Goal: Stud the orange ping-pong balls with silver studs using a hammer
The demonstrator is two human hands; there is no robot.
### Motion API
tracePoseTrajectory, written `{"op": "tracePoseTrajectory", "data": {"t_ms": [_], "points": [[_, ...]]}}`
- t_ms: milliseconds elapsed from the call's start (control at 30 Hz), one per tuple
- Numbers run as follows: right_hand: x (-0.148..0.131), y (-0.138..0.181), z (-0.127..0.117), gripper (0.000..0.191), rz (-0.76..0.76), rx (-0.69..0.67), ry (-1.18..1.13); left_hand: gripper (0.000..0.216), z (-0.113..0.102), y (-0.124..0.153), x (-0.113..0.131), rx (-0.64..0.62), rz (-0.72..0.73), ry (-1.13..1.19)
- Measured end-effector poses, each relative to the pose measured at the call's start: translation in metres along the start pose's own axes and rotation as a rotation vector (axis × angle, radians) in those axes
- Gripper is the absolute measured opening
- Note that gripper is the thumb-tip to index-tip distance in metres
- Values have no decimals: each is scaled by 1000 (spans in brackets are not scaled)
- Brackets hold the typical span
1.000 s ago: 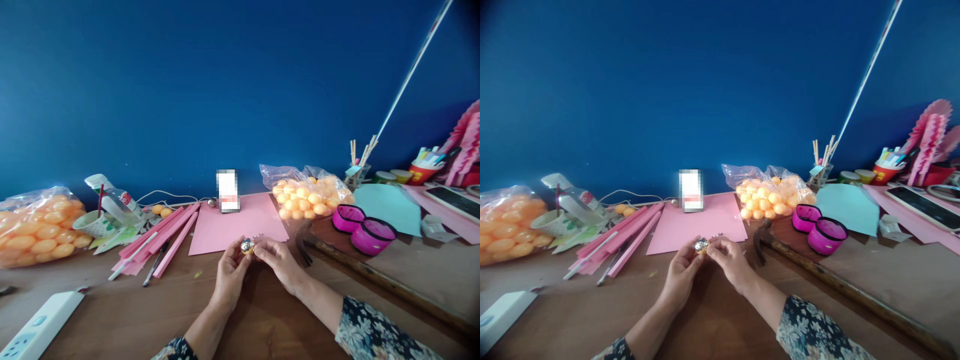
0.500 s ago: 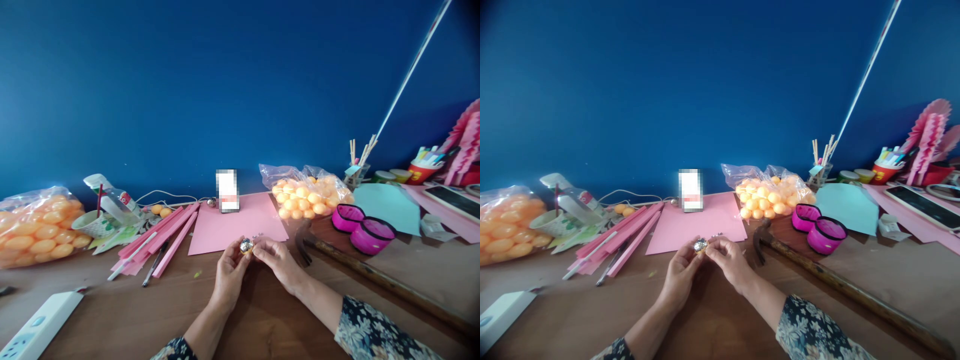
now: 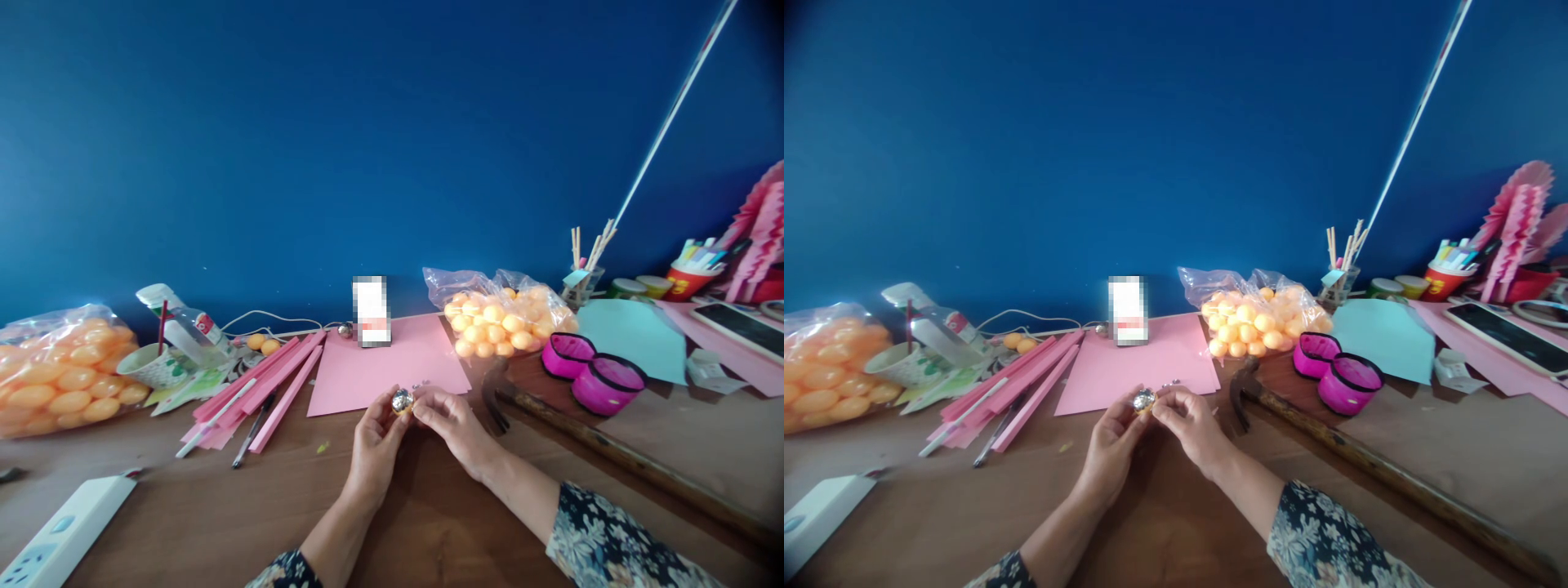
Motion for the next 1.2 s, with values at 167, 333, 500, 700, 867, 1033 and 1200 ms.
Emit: {"op": "tracePoseTrajectory", "data": {"t_ms": [167,333,500,700,867,1033,1200], "points": [[-1,0,1,22,8,5,-2,48,1,0,2,7,-14,8],[-1,0,0,20,7,12,-23,48,2,1,2,6,-21,24],[-1,0,0,21,-4,3,-14,47,2,1,1,2,-16,19],[-1,0,0,21,-7,-8,-2,48,1,0,1,4,-17,15],[0,0,0,22,3,-4,-8,49,1,0,1,14,-14,9],[1,0,0,22,-4,1,11,48,1,0,1,-2,-7,-5],[1,-1,0,22,11,0,4,48,0,0,1,-5,3,-33]]}}
Point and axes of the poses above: each hand's wrist, its own y-axis away from the middle knuckle, its own z-axis out of the palm, x = y × z, the point moved 3 cm from there along -y, towards the middle knuckle, and after that the axes turned 5 degrees about z, right-handed, at the moved point
